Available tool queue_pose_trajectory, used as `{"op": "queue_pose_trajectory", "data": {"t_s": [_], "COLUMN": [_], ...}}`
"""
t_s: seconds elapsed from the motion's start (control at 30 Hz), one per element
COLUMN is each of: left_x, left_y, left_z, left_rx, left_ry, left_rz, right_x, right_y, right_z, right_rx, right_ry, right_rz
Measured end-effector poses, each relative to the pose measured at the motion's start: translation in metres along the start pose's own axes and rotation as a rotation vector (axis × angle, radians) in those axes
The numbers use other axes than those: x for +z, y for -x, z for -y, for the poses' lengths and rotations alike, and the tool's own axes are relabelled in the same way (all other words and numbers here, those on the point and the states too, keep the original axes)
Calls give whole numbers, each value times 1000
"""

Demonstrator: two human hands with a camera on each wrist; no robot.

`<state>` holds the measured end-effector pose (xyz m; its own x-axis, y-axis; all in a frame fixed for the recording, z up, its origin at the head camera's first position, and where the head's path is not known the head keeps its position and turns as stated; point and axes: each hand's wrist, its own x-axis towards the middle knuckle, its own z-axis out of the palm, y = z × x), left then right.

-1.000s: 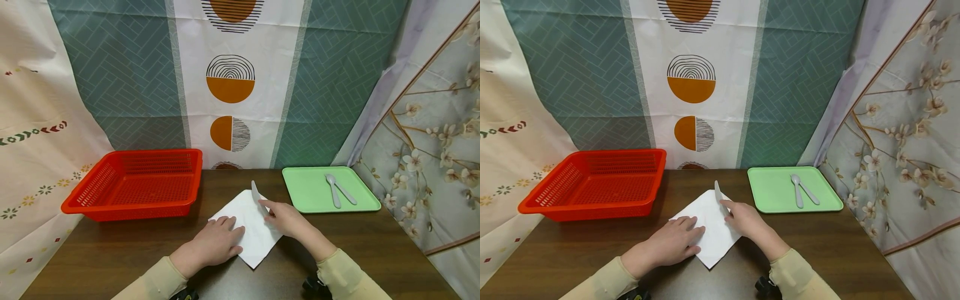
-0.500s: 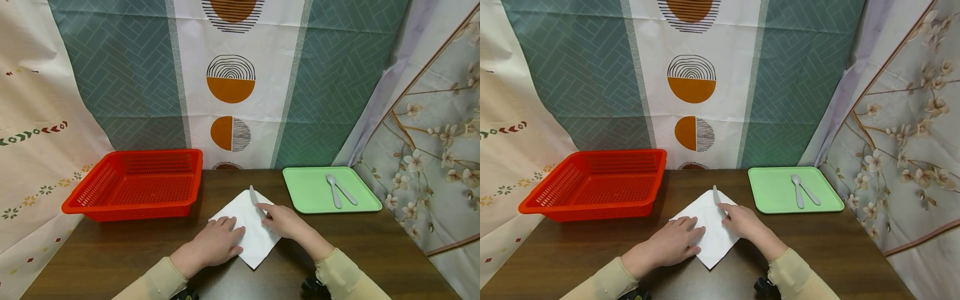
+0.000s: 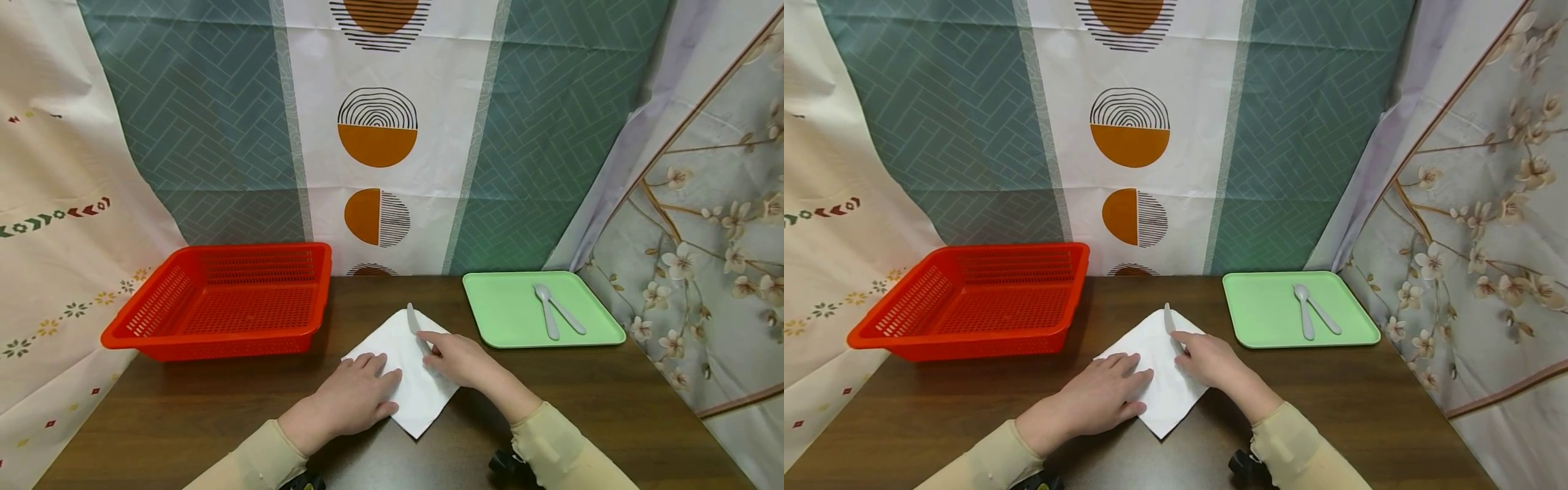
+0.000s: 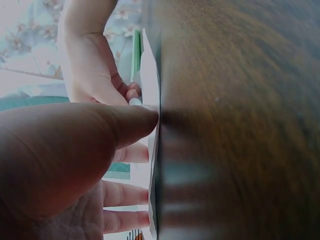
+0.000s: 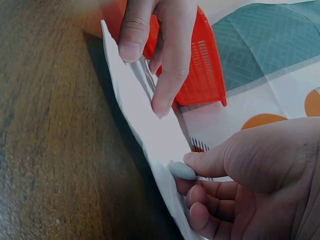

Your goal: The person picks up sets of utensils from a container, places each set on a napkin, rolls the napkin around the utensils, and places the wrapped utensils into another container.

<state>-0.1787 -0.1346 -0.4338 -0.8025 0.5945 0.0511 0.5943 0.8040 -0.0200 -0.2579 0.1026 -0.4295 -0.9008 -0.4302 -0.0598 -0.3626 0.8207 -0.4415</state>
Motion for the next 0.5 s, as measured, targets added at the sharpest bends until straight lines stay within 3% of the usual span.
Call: {"op": "queue_pose_trajectory", "data": {"t_s": [0.5], "left_x": [-1], "left_y": [-1], "left_z": [0], "left_rx": [-6], "left_ry": [-7], "left_rz": [21], "right_x": [4], "right_y": [-4], "right_z": [5], "right_rx": [-31], "right_ry": [10], "right_rz": [9]}}
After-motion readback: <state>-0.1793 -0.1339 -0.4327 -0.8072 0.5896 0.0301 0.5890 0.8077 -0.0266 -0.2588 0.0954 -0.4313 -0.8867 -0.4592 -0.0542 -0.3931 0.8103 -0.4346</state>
